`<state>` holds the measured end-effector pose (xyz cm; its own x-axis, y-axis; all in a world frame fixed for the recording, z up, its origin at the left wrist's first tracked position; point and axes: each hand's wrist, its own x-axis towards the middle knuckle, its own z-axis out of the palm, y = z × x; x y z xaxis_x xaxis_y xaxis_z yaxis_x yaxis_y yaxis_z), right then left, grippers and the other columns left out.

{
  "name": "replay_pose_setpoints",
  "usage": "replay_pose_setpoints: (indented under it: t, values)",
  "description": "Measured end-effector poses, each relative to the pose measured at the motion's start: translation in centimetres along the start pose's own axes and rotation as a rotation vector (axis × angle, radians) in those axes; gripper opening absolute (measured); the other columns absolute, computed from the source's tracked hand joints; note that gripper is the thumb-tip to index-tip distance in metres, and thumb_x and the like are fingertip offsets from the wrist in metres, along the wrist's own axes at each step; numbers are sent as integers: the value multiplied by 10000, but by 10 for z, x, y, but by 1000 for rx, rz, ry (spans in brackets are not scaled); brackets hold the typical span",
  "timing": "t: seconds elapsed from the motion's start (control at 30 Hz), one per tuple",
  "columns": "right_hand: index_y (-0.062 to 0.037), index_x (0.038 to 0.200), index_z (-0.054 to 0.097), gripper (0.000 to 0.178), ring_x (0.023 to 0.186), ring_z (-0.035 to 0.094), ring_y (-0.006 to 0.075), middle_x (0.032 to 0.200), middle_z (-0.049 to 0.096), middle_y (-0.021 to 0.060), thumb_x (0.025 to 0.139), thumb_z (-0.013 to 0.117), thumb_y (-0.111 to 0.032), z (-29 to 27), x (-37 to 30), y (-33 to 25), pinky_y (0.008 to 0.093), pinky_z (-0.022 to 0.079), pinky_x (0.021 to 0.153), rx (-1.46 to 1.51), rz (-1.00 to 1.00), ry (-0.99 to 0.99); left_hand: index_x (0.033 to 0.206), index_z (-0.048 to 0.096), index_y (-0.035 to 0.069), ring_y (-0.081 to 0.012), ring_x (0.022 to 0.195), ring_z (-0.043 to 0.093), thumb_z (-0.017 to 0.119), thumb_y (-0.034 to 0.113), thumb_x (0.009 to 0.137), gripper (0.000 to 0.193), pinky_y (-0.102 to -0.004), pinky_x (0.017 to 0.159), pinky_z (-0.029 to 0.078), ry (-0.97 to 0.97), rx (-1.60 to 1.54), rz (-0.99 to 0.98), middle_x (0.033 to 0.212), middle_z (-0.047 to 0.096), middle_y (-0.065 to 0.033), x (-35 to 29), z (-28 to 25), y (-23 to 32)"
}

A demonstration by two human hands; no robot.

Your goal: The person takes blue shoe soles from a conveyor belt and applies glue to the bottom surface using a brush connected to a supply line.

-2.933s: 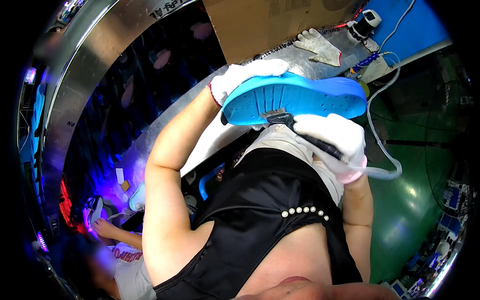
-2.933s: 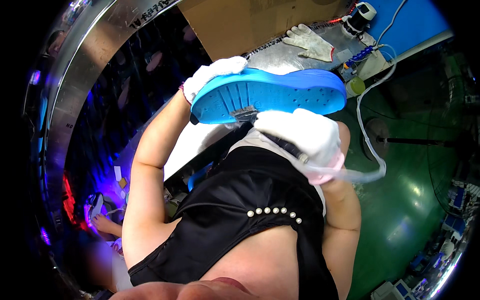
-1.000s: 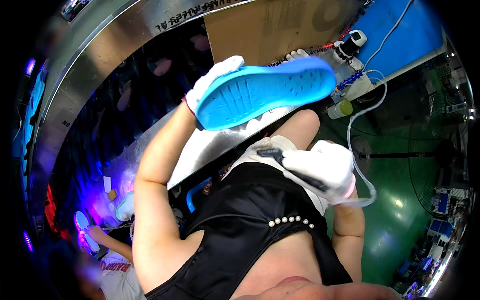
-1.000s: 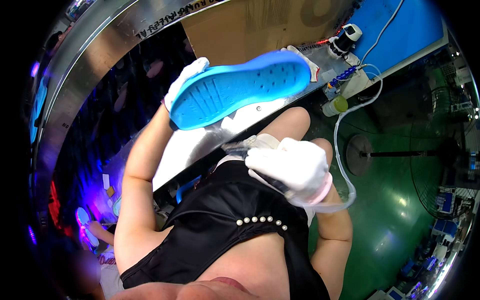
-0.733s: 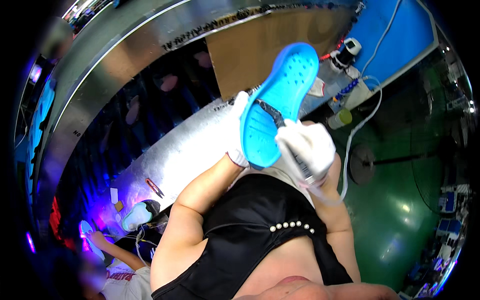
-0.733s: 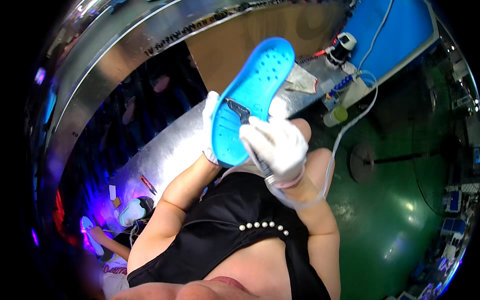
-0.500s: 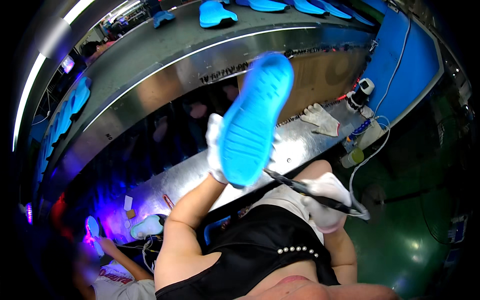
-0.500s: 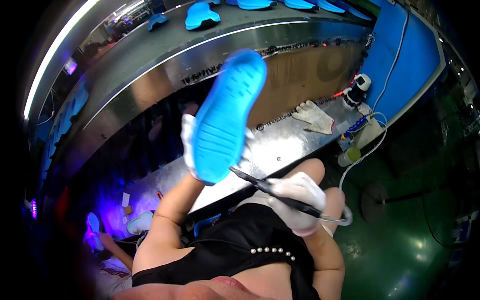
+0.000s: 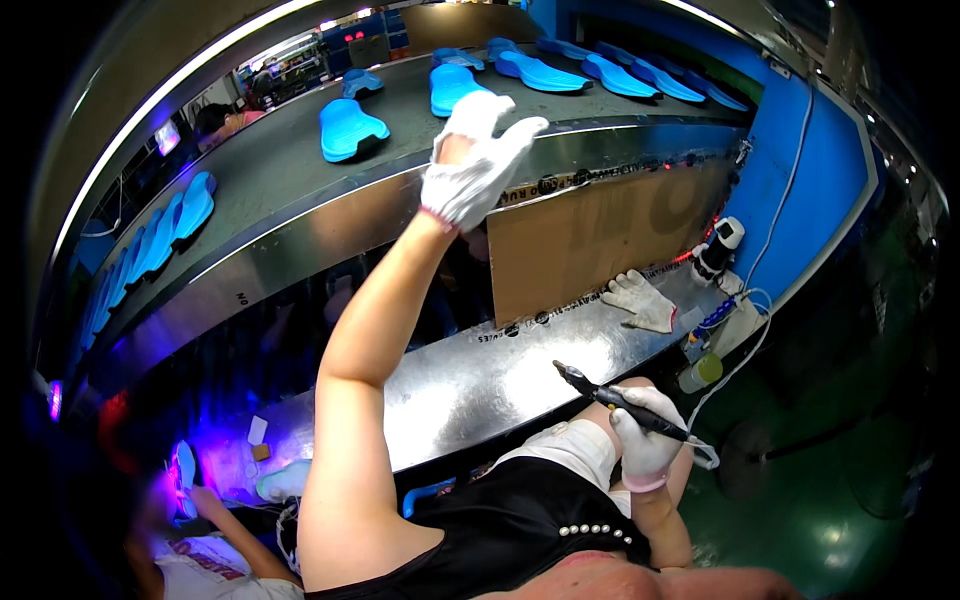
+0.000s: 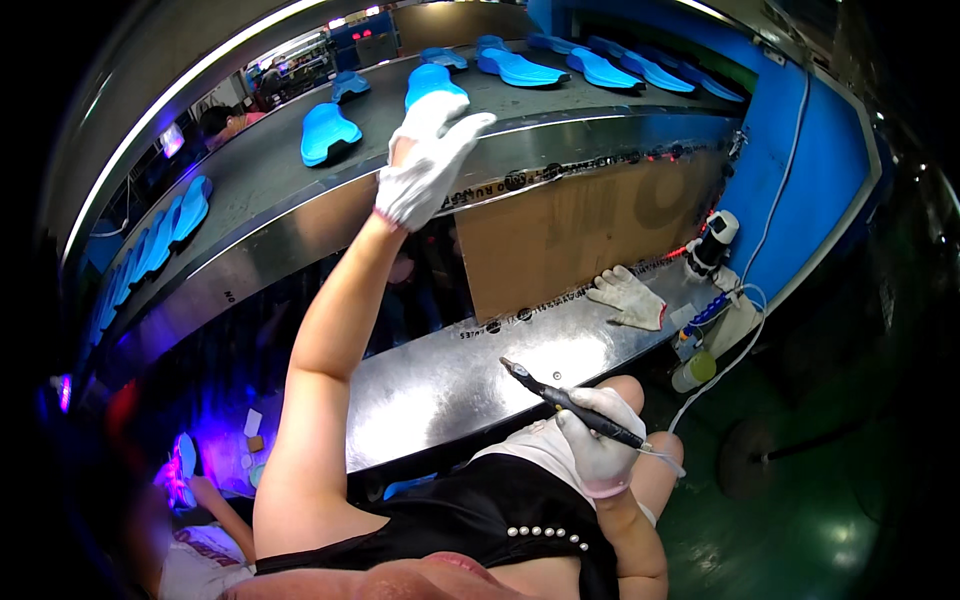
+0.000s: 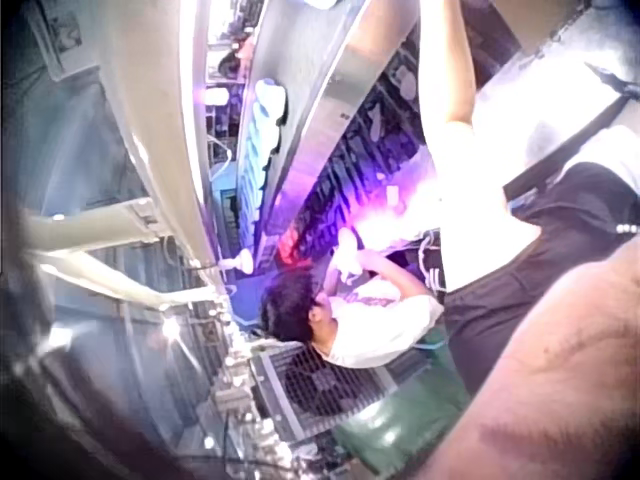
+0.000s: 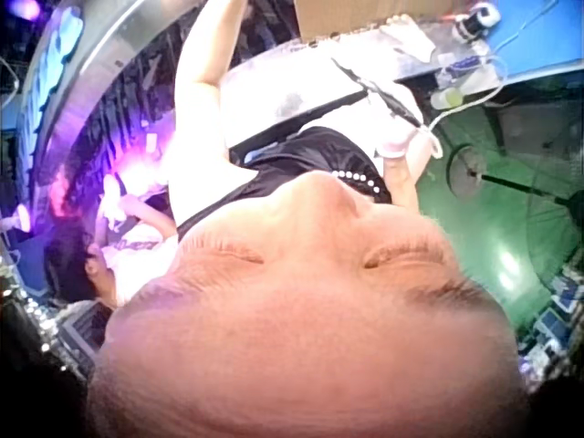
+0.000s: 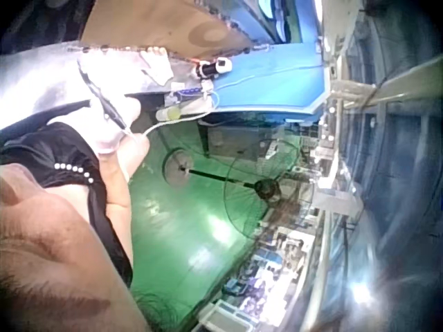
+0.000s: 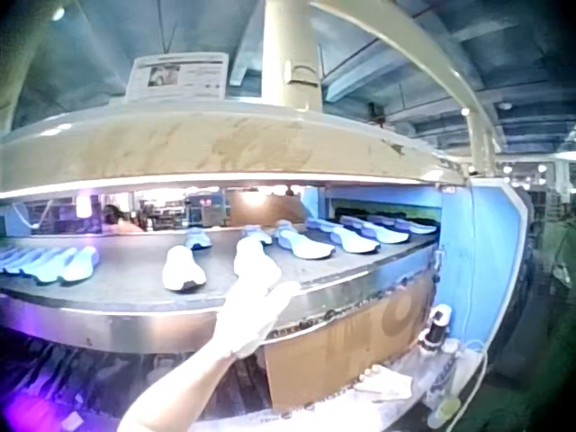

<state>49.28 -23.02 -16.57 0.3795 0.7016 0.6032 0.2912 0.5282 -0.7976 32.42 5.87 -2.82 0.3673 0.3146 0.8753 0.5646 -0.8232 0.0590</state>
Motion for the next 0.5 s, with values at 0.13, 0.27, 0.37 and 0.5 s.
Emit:
replay_pose_setpoints:
  t: [0.13, 0.27, 0.37, 0.5]
  values:
    - [43, 922, 625, 254, 718, 611, 170, 806, 635, 109, 681, 688, 88, 3, -3, 2, 243, 479, 655, 33, 57, -16, 1191, 552, 40, -358, 1205, 471, 465, 637, 857, 690, -432, 989, 381, -462, 47, -505, 1313, 480, -207, 48, -3, 11]
    - [54, 929, 619, 257, 769, 633, 195, 847, 648, 133, 682, 680, 92, 2, -3, 2, 262, 503, 701, 89, 108, -50, 1229, 577, 82, -324, 1170, 530, 487, 372, 945, 416, -396, 1004, 400, -124, -140, -114, 1249, 573, -150, 28, -14, -4]
    - [60, 951, 612, 262, 814, 642, 195, 910, 658, 149, 696, 666, 93, -7, -3, 11, 274, 516, 740, 114, 137, -24, 1158, 611, 34, -305, 1108, 574, 607, 217, 886, 328, -375, 963, 443, 94, 82, 84, 1157, 625, -151, 13, -66, -33]
    - [61, 979, 602, 255, 837, 645, 183, 949, 655, 142, 729, 642, 90, -2, -7, 14, 281, 526, 769, 62, 142, -77, 1247, 565, 179, -327, 1239, 434, 510, 258, 868, 391, -501, 999, 383, -340, 1178, -570, 1404, 431, -121, -23, -188, -87]
